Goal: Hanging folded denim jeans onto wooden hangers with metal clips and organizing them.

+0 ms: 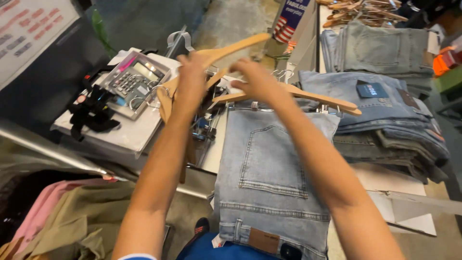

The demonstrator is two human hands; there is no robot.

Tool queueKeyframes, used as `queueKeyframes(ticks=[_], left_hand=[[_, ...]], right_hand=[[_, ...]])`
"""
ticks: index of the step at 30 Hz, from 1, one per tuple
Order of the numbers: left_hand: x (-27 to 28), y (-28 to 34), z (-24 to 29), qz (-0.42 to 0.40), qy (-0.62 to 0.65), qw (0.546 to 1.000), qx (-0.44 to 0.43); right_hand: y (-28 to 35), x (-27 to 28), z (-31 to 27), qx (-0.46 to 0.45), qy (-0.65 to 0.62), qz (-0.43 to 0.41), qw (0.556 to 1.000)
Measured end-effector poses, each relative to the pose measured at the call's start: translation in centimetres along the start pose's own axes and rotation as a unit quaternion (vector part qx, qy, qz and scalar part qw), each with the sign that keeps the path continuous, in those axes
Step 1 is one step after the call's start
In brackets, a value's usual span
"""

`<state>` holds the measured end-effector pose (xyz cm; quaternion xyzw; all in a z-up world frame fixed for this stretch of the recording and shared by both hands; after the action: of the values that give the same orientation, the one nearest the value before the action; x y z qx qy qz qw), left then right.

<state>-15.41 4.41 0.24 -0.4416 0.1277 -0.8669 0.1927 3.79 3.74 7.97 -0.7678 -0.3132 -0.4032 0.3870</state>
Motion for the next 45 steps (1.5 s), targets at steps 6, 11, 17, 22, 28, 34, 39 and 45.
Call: queueKeyframes(ticks=[6, 11, 17, 22, 28, 34, 39, 45], left_hand=[[4.4, 5.9, -7.9, 0.071, -0.058, 0.994, 0.061], [4.0, 9.0, -11.3, 0.031, -0.119, 0.983, 0.134], [5.0, 9.5, -6.7, 0.038, -0.204, 0.972, 0.113], [4.0, 8.0, 0.9, 0.076, -0.176, 0.981, -0.013], [-4.4, 4.9, 4.4, 0.043, 0.042, 0.986, -0.156], [-14.2, 2.1, 7.4, -0.21, 0.125, 0.962, -0.12], [-18.0, 1.6, 6.3, -0.366, 0.05, 0.928, -0.043], [-15.2, 2.5, 6.8, -0.354, 0.138, 0.925, 0.014]], right_hand=[[-6.6, -15.3, 0.7, -0.079, -0.116, -0.043, 0.989], [-6.8, -19.6, -2.4, -0.027, -0.091, -0.014, 0.995], [-5.7, -16.8, -0.8, -0.027, -0.066, -0.002, 0.997], [-1.3, -8.0, 7.3, -0.063, -0.07, 0.045, 0.995], [10.6, 4.3, 12.6, -0.254, 0.063, 0.009, 0.965], [20.3, 7.1, 17.2, -0.455, 0.124, -0.065, 0.879], [22.0, 7.0, 17.0, -0.46, 0.105, -0.066, 0.879], [21.5, 7.7, 15.3, -0.465, 0.134, -0.039, 0.874]])
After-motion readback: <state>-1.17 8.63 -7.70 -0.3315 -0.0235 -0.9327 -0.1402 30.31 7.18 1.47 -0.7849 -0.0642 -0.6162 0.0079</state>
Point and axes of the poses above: each hand's wrist, its own y-axis away from the middle knuckle, its own x-axis out of the back of the hand, z = x × y, the point moved 7 cm from there along -y, towards the middle knuckle, and after that the axes turned 6 degrees about -z, right-handed, at the moved point
